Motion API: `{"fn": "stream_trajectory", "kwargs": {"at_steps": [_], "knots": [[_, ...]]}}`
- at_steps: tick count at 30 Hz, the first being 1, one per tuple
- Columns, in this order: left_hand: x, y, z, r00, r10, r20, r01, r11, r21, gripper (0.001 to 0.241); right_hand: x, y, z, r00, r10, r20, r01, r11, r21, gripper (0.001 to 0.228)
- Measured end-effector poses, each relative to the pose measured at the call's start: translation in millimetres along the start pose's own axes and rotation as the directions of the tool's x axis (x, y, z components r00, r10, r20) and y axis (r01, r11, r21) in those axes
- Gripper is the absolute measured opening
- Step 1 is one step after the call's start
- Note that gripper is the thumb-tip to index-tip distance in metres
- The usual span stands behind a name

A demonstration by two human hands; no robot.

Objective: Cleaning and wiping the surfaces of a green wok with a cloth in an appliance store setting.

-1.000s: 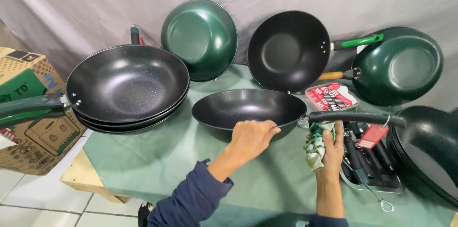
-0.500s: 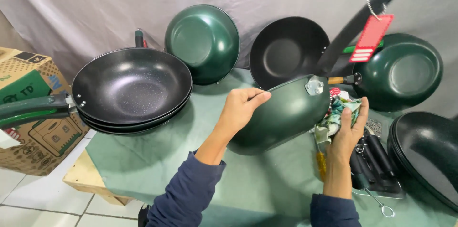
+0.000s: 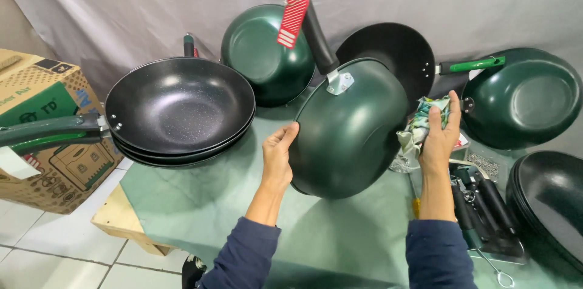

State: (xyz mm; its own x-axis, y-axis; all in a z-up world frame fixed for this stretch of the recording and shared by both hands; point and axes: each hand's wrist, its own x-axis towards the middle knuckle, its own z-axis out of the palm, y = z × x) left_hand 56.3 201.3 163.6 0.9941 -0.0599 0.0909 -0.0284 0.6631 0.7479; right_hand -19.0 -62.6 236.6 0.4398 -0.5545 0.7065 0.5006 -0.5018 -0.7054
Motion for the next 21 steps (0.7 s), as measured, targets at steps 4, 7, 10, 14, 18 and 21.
{"fn": "stream_trajectory", "kwargs": {"at_steps": [4, 7, 10, 14, 18, 21], "knots": [[-5, -28, -17, 0.999, 0.006, -0.049, -0.010, 0.998, -0.067, 0.016, 27, 31, 5, 0.999, -0.029, 0.033, 0.029, 0.999, -0.023, 0.046], [-18, -35, -16, 0.995, -0.010, -0.102, -0.003, 0.992, -0.123, 0.016, 41, 38, 14, 0.996, -0.043, 0.073, 0.046, 0.998, -0.037, 0.051], [-18, -54, -22, 0.990, -0.014, -0.140, -0.020, 0.971, -0.239, 0.017, 56, 60, 25, 0.996, -0.073, 0.056, 0.074, 0.997, -0.018, 0.060], [-20, -66, -25, 0.976, 0.005, -0.219, -0.069, 0.955, -0.288, 0.019, 81, 77, 39, 0.991, 0.023, 0.133, -0.008, 0.994, -0.113, 0.050], [-22, -69, -16, 0.964, -0.030, -0.264, -0.072, 0.927, -0.367, 0.022, 103, 83, 59, 0.965, 0.083, 0.249, -0.017, 0.967, -0.254, 0.049], [-11, -91, -22, 0.958, -0.018, -0.288, -0.103, 0.911, -0.399, 0.022, 116, 76, 75, 0.953, 0.122, 0.278, -0.036, 0.955, -0.296, 0.052]]}}
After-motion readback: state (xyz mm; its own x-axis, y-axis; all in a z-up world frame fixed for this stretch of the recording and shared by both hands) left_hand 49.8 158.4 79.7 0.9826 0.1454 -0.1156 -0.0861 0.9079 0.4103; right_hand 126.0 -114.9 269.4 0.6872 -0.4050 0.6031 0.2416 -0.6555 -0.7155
